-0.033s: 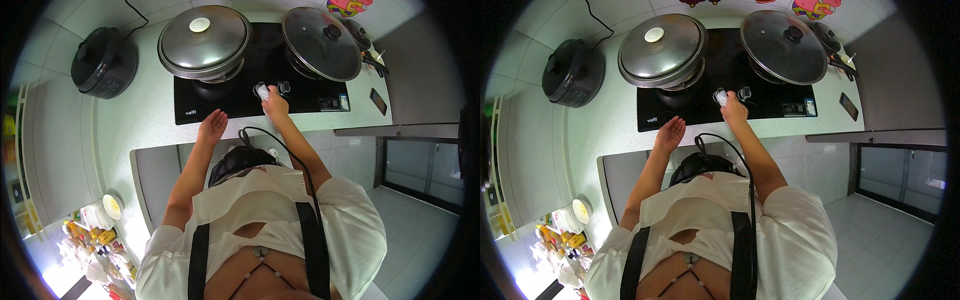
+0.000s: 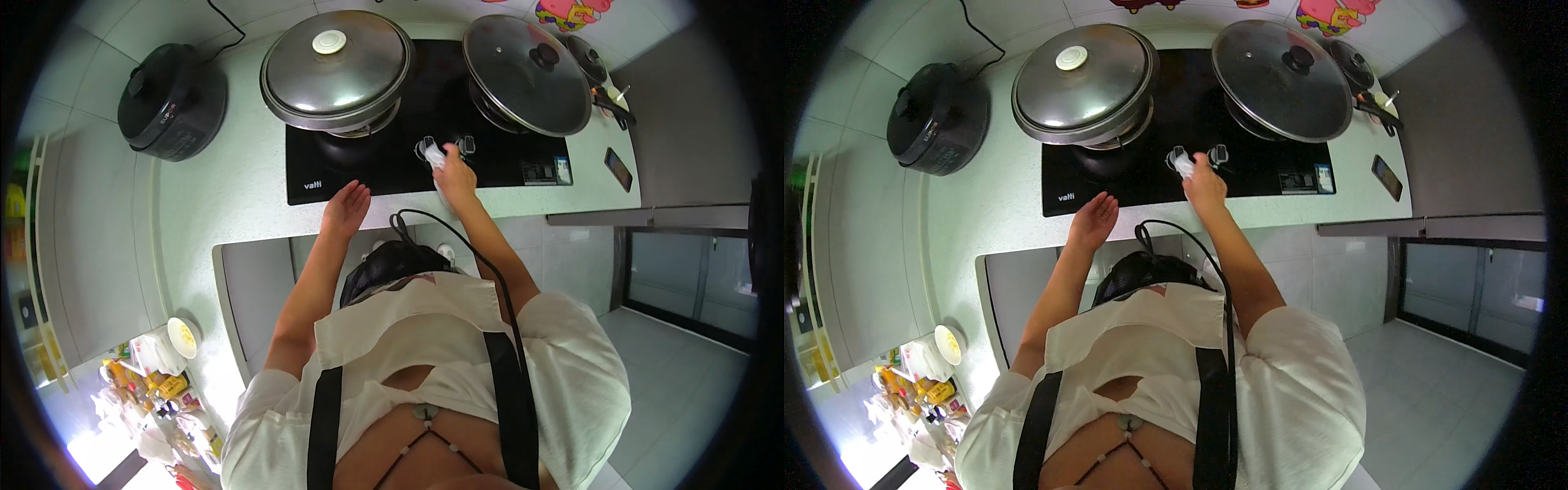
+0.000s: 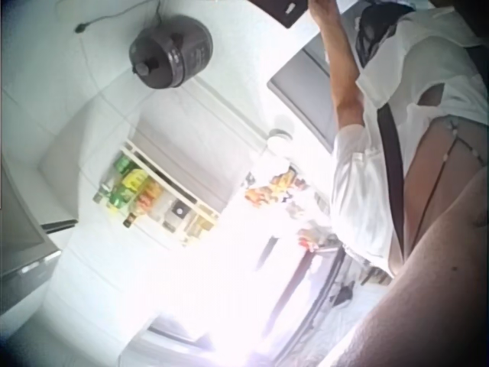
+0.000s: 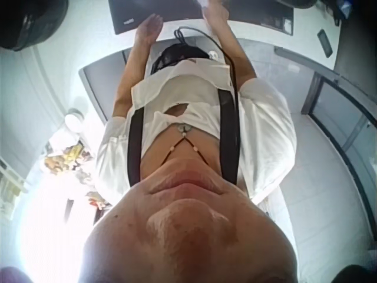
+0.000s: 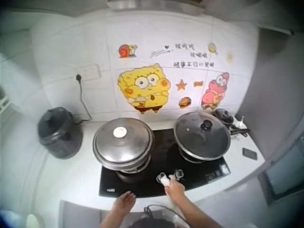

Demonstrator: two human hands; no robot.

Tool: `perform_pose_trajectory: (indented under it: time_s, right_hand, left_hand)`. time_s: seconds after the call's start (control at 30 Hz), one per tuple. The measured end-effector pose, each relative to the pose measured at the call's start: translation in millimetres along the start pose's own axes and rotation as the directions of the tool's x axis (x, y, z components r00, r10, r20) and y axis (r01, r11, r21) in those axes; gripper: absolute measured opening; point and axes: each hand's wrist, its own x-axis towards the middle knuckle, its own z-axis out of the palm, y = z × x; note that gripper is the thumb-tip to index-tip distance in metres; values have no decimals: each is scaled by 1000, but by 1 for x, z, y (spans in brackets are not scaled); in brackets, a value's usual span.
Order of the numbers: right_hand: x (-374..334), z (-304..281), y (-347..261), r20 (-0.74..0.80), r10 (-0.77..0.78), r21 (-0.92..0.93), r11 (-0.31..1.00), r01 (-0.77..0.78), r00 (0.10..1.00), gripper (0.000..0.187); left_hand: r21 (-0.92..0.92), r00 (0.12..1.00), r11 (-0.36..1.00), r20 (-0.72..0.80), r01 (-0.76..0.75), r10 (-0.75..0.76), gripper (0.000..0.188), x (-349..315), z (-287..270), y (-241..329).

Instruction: The person wipes the kitchen countertop and the edges of a stovetop using a white cloth, moving a bowl aside to clean the surface underneath.

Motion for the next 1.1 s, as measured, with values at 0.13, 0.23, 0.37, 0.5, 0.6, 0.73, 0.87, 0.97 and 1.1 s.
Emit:
perform_pose_trajectory:
  time_s: [0.13, 0.23, 0.37, 0.5, 0.6, 0.73, 0.87, 0.97, 1.1]
  right_hand:
    - [-6, -9, -15, -120, -133, 82, 986, 144, 984, 44]
    - [-1, 13, -45, -309, -487, 106, 836, 538, 817, 27]
    - [0, 45, -103, -173, -670, 229, 685, 691, 722, 44]
    - [0, 87, -117, -187, -850, 343, 413, 844, 492, 41]
    - [1, 87, -100, -113, -908, 137, 388, 911, 404, 33]
    - [-2, 61, -68, -76, -805, 52, 586, 809, 588, 33]
    - [-7, 36, -11, -37, -753, 60, 654, 754, 657, 33]
    - [-7, 14, 30, 57, -732, -89, 673, 734, 679, 32]
    - [-9, -25, 77, 114, -635, -107, 756, 645, 764, 31]
  left_hand:
    - [-32, 998, 998, -30, -48, 47, 23, -2, -17, 10]
    - [-94, 997, 994, -39, -63, 59, 21, -8, -25, 16]
    - [-147, 992, 983, -79, -112, 101, 18, -18, -36, 26]
    - [-184, 987, 971, -89, -150, 135, 22, -18, -52, 34]
    - [-230, 990, 963, -72, -138, 124, 16, -19, -57, 30]
    - [-197, 994, 975, -50, -102, 93, 15, -11, -51, 19]
    - [-181, 997, 981, 3, -71, 72, 16, -3, -18, -1]
    - [-125, 998, 990, -17, -60, 58, 17, 2, 7, -17]
    - [-85, 997, 995, -64, -50, 45, 19, 7, 29, -38]
